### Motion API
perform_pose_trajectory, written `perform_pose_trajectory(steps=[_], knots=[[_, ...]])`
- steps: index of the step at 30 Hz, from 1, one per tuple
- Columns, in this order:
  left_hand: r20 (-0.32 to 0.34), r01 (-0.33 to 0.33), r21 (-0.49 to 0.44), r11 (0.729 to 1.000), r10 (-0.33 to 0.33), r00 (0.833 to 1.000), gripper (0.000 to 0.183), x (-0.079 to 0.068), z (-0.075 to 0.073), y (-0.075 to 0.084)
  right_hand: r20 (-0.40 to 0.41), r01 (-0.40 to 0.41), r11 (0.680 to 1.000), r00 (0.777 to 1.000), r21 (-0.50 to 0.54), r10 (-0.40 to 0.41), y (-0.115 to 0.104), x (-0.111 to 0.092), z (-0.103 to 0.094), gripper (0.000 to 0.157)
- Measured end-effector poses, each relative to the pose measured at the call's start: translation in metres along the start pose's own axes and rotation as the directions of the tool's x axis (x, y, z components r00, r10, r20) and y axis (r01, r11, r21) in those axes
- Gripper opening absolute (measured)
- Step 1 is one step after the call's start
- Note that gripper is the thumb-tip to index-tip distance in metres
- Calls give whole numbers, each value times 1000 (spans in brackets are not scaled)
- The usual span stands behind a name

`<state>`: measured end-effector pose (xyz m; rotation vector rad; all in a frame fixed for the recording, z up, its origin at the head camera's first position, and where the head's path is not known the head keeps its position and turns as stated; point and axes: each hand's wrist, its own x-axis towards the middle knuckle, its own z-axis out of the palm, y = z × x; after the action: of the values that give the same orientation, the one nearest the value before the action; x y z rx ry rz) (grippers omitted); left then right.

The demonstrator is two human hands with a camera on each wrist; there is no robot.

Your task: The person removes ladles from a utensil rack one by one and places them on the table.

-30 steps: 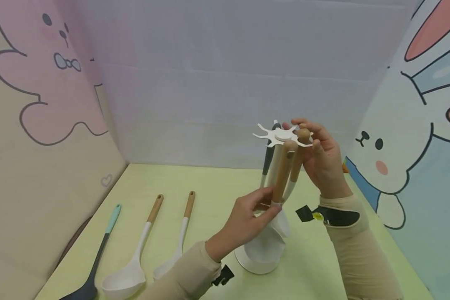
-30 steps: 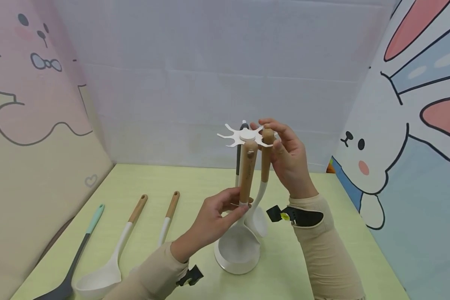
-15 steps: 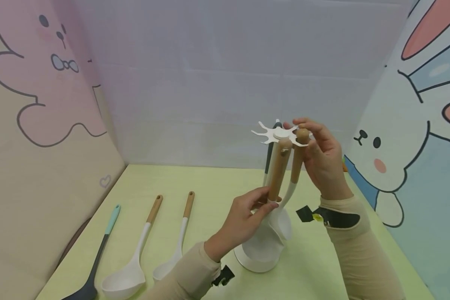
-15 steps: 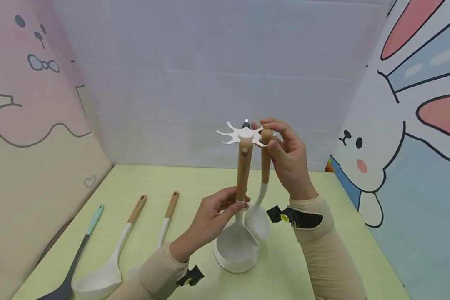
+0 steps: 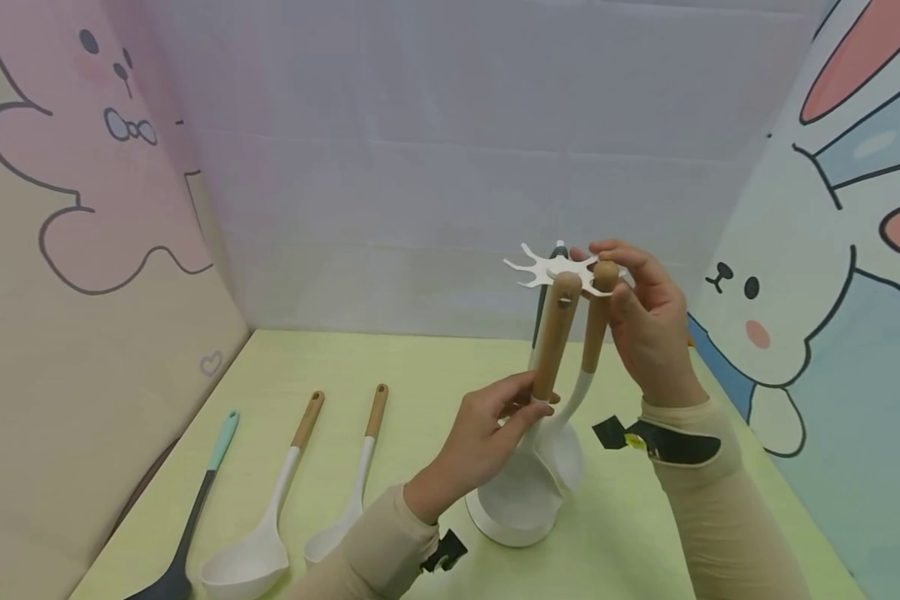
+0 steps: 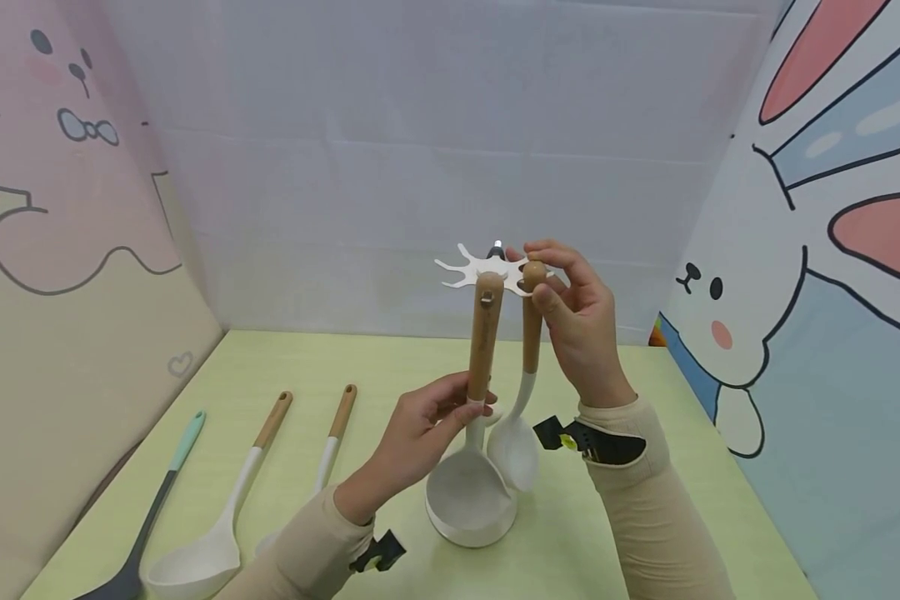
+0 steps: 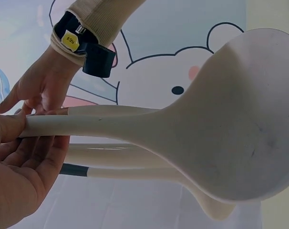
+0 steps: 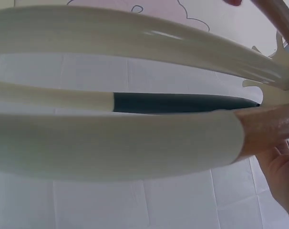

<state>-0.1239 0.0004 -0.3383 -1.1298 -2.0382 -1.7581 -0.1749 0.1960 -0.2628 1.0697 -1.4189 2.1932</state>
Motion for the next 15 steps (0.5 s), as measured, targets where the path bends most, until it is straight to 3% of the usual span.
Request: perform_pose_trajectory(steps=[15], knots=[[36,22,-8,1000,-22,999,31,1,-6,10,0,14,999,1000,38,-14,2,0,1,42]])
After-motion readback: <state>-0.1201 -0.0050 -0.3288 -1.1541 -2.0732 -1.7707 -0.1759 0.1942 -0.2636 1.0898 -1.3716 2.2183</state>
